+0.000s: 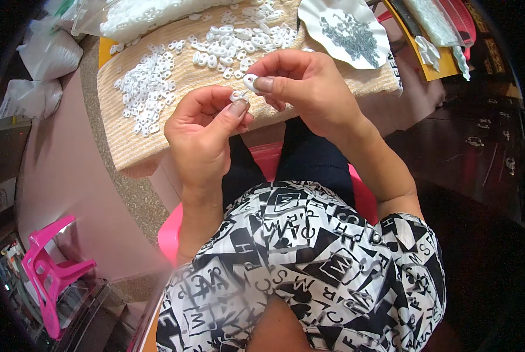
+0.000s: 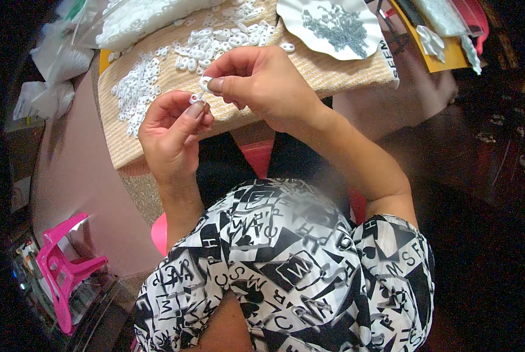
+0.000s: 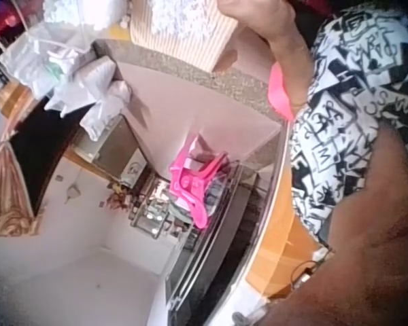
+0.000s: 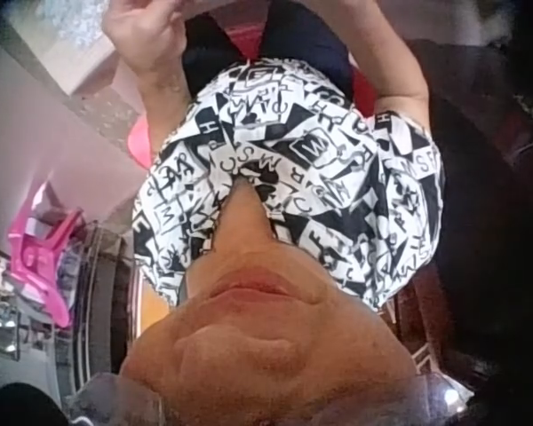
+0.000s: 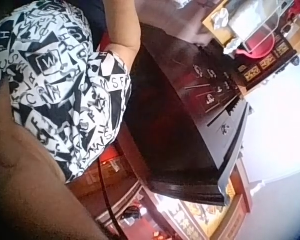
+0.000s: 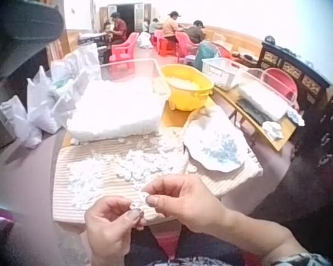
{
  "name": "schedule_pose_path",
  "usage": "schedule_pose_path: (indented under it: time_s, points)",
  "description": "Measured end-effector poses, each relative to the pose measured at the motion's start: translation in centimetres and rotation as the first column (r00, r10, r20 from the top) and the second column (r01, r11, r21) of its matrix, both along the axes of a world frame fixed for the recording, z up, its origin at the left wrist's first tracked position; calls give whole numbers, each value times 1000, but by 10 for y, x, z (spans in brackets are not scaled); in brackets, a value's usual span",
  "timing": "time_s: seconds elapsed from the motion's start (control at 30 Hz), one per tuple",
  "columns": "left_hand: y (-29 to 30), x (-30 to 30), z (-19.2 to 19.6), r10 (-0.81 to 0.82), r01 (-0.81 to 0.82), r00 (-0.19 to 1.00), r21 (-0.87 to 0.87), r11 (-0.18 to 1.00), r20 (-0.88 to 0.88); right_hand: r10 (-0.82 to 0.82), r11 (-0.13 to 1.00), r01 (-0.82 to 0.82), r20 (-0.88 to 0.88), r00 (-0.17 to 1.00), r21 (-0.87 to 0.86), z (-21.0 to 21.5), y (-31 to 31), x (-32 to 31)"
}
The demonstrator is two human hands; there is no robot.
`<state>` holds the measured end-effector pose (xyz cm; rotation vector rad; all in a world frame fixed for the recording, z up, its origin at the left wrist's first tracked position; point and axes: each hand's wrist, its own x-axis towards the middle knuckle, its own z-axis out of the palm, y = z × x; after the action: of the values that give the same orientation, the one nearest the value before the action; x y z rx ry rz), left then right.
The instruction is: Assembling small white plastic components by manually inserting metal pins into them.
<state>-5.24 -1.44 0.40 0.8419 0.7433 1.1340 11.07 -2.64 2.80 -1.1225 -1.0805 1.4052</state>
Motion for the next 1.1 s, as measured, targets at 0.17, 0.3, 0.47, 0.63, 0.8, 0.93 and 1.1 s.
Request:
schedule_pose_path:
  time_s: [0.17,0.3,0.47,0.63,0.8,0.93,1.1]
  points:
    - [-3,3,3,40,-36,996,56,998,-76,-101,986,65,238,966,156,6,-4,-4]
    - [-5,4,4,62,-49,991,113,992,-116,-126,972,52,324,938,227,5,-4,-4]
    - [-5,2,5,56,-43,993,119,992,-105,-78,990,43,265,961,136,11,-5,-2]
    - [-5,2,5,42,-30,994,117,993,-101,-59,990,29,213,975,140,7,-5,-7]
    - [-4,1,0,33,-21,997,154,988,-73,-80,985,43,217,973,170,8,-7,-11]
    - [-4,1,1,12,-2,998,164,986,-62,-73,989,44,218,973,138,11,-8,-11]
    - [-1,0,-4,-14,36,997,328,944,-71,-26,996,7,204,979,93,16,-8,-4]
